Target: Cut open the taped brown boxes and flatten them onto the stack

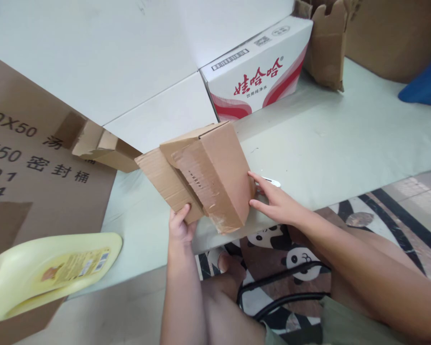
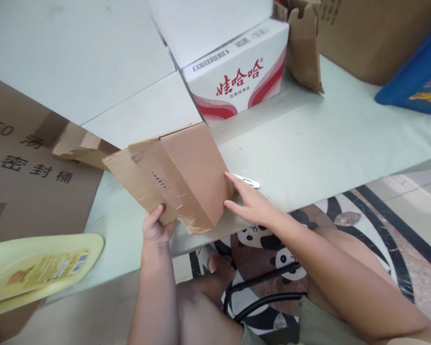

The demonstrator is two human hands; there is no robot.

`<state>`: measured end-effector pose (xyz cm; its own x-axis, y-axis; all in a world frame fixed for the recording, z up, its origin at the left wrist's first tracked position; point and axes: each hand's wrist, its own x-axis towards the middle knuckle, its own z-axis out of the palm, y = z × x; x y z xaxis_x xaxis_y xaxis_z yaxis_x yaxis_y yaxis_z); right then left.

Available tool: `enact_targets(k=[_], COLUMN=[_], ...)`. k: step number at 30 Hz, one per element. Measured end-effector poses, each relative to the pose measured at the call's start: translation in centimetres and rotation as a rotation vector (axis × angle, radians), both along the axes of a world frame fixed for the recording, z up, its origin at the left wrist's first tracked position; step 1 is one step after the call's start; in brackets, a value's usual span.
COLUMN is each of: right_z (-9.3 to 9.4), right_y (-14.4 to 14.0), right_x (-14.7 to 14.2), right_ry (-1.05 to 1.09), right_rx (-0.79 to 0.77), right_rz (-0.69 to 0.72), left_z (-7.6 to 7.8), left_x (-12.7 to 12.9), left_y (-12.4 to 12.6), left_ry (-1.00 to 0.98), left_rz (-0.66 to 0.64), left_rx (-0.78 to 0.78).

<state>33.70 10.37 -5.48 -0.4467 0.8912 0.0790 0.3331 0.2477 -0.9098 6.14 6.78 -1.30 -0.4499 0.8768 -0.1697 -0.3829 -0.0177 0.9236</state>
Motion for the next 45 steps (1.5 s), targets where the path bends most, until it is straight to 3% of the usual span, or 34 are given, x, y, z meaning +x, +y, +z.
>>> enact_targets(k=[45], right_z=[0.64], right_y=[-0.25], right_x=[-0.27], right_ry=[-0.020], right_rx=[-0.029], right_rz=[0.015], left_z=[-0.23], left_x=[-0.14], left_y=[0.17], left_ry=[-0.023], left_rz=[0.028], left_rx=[0.005])
